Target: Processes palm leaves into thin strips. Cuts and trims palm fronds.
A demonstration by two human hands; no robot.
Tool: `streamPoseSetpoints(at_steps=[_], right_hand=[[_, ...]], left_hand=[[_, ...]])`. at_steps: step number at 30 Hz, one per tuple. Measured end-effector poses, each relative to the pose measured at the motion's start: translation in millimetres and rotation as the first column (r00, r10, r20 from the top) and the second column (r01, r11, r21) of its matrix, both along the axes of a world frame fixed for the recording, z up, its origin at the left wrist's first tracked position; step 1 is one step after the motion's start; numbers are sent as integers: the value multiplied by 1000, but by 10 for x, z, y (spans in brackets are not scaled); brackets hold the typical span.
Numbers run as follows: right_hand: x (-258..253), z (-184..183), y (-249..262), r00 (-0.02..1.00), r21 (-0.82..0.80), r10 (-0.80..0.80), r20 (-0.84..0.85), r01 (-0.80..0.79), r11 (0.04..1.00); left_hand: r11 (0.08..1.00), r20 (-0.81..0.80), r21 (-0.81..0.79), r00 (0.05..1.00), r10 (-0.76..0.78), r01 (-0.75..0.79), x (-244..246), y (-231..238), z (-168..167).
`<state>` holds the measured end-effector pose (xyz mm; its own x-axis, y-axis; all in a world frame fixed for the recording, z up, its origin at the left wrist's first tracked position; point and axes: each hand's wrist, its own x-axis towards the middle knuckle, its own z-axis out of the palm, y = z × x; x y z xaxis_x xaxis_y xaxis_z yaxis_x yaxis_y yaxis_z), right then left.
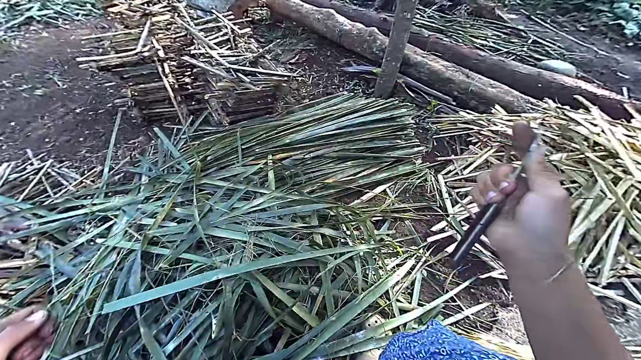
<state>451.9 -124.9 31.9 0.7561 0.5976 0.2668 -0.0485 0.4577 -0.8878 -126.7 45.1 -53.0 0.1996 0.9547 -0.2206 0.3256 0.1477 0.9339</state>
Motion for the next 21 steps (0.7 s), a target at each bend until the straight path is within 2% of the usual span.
streamPoseSetpoints(at_steps=[2, 3, 4, 6, 7, 9, 11, 13, 16, 18, 21], right_hand=[[54, -23, 11, 1000, -9, -26, -15, 26, 1000], [24, -43, 33, 1000, -35, 6, 24, -5, 999], [-79, -69, 59, 993, -104, 84, 80, -75, 992], [-420, -145, 121, 915, -303, 364, 174, -302, 904], [-616, -178, 152, 837, -391, 520, 169, -427, 815], [-978, -225, 203, 620, -509, 771, 145, -621, 596], [-1274, -257, 235, 434, -539, 892, 127, -724, 429], [-1470, -269, 254, 303, -555, 947, 102, -773, 307], [-1624, -266, 236, 211, -609, 977, 14, -773, 176], [-1650, -263, 208, 202, -619, 978, -54, -775, 126], [-1634, -257, 171, 257, -557, 964, -61, -811, 181]], left_hand=[[980, 0, -8, 980, 198, -198, 149, 1, 12], [964, 35, -2, 963, 266, -266, 307, -44, 42], [962, 83, 0, 959, 272, -273, 504, -115, 87], [990, 200, -61, 970, 138, -128, 947, -296, 181], [995, 275, -98, 961, 38, -11, 1143, -382, 197], [955, 425, -164, 891, -157, 246, 1453, -555, 210], [864, 553, -199, 781, -290, 462, 1669, -710, 199], [771, 632, -227, 693, -348, 594, 1828, -833, 202], [687, 706, -249, 613, -354, 683, 1971, -945, 219], [669, 735, -250, 587, -339, 700, 2021, -976, 242], [680, 737, -207, 570, -364, 703, 2043, -975, 262]])
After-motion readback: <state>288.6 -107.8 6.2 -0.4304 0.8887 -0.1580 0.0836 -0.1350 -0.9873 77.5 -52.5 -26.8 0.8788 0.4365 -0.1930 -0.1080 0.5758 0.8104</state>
